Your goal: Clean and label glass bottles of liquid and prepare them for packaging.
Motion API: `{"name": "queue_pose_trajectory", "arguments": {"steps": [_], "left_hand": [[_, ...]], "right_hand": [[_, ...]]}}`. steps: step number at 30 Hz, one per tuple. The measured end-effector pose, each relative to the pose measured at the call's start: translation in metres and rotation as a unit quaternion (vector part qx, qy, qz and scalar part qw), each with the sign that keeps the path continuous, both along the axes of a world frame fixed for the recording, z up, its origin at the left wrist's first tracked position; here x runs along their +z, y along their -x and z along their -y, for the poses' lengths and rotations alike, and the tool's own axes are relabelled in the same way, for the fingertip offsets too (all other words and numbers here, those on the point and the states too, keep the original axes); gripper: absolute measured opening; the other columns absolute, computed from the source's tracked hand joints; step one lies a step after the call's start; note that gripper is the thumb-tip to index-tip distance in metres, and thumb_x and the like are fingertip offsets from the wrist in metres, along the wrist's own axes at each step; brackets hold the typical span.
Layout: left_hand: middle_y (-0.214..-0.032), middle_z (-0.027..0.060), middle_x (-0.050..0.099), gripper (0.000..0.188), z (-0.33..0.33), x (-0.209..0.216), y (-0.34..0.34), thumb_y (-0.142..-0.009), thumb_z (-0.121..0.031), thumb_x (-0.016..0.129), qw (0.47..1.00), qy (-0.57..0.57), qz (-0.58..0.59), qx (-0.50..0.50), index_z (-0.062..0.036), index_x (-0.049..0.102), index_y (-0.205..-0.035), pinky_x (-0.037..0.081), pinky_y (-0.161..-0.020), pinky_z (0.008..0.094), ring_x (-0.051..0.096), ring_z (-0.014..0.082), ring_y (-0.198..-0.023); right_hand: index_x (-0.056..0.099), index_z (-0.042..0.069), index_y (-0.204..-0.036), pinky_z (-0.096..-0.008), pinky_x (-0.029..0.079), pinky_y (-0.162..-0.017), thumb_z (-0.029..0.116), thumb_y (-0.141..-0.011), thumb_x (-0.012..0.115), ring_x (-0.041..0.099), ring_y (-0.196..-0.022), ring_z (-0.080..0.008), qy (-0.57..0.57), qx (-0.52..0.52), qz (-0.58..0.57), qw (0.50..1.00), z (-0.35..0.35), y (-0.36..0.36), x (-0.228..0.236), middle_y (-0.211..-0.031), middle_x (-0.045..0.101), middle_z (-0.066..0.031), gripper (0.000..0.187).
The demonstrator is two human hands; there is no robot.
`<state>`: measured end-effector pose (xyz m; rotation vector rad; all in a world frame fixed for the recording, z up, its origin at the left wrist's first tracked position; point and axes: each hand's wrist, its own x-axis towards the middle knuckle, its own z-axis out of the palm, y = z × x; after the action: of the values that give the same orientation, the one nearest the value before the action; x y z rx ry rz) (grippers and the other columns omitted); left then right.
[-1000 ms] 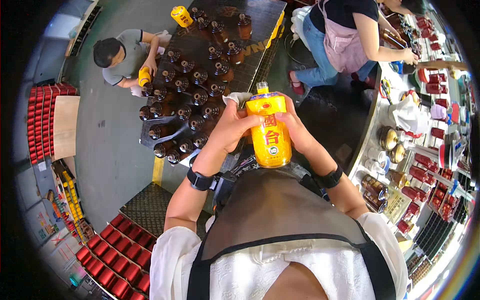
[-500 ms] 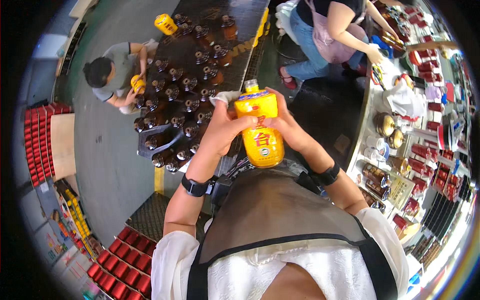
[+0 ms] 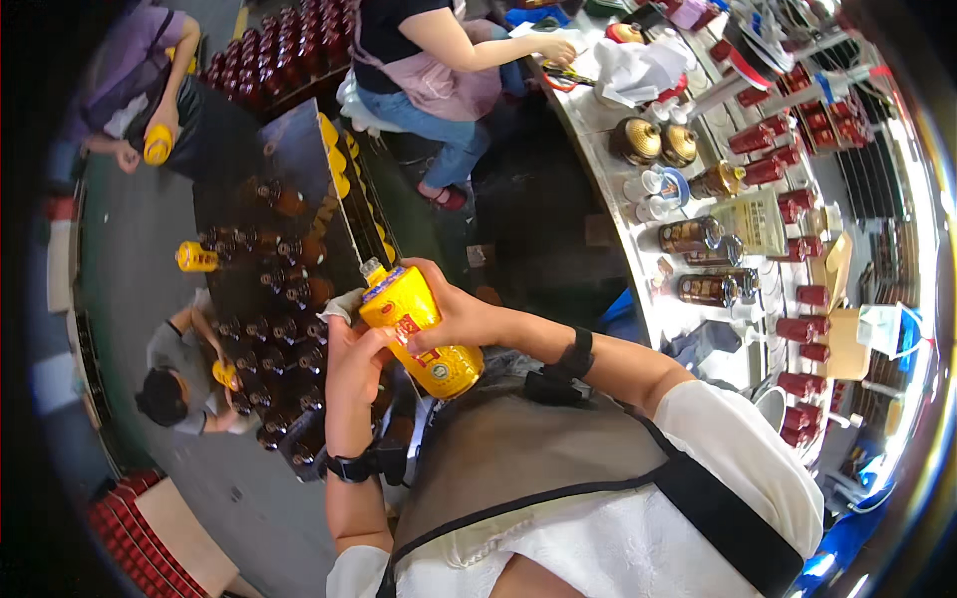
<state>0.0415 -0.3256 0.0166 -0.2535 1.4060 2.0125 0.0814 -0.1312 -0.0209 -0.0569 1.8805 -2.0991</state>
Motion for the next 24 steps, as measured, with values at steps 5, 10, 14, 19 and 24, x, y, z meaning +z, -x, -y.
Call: {"name": "queue_pose_trajectory", "arguments": {"steps": [5,10,14,19,24], "left_hand": [[-0.123,0.0128,0.054,0.063,-0.026,-0.003,0.003,-0.077,0.005,0.067,0.998,-0.001,-0.053,-0.035,-0.009,0.038,-0.131,0.053,-0.093,0.0383,0.059,0.0237,-0.111],[-0.122,0.0131,0.053,0.062,-0.042,-0.003,0.003,-0.075,0.005,0.068,0.996,-0.006,-0.054,-0.065,-0.0053,0.038,-0.129,0.052,-0.093,0.0355,0.058,0.0218,-0.111],[-0.12,0.0094,0.055,0.061,-0.034,-0.005,-0.002,-0.078,0.004,0.065,0.995,-0.002,-0.056,-0.077,-0.0111,0.038,-0.131,0.055,-0.087,0.0377,0.06,0.0216,-0.109],[-0.119,0.0104,0.057,0.059,-0.02,-0.002,-0.007,-0.08,0.002,0.065,0.998,0.007,-0.023,-0.064,-0.0141,0.038,-0.13,0.058,-0.082,0.0413,0.063,0.0235,-0.104],[-0.118,0.0099,0.058,0.06,-0.015,-0.007,-0.015,-0.079,0.0,0.068,0.996,0.016,-0.083,-0.006,-0.0127,0.037,-0.129,0.057,-0.081,0.0375,0.063,0.0206,-0.102]], "right_hand": [[0.013,0.01,-0.149,-0.036,0.045,-0.098,0.018,-0.069,0.084,0.053,-0.115,-0.0251,0.01,-0.062,-0.001,0.998,-0.012,-0.015,0.004,-0.124,0.05,-0.0173,0.107],[0.014,0.007,-0.148,-0.0371,0.046,-0.097,0.024,-0.067,0.085,0.057,-0.11,-0.0292,-0.015,-0.114,-0.013,0.993,-0.02,-0.026,0.011,-0.12,0.055,-0.0207,0.109],[0.013,0.009,-0.149,-0.037,0.046,-0.097,0.021,-0.07,0.084,0.057,-0.111,-0.0273,0.026,-0.083,0.004,0.996,-0.021,-0.028,0.009,-0.122,0.054,-0.0197,0.106],[0.014,0.009,-0.149,-0.0374,0.044,-0.101,0.017,-0.072,0.084,0.052,-0.117,-0.0243,0.079,-0.056,-0.007,0.995,-0.018,-0.023,0.001,-0.128,0.05,-0.0164,0.104],[0.011,0.006,-0.148,-0.0386,0.044,-0.101,0.015,-0.072,0.083,0.053,-0.116,-0.0241,0.043,-0.024,-0.035,0.998,-0.005,-0.016,0.004,-0.128,0.05,-0.0163,0.106]]}}
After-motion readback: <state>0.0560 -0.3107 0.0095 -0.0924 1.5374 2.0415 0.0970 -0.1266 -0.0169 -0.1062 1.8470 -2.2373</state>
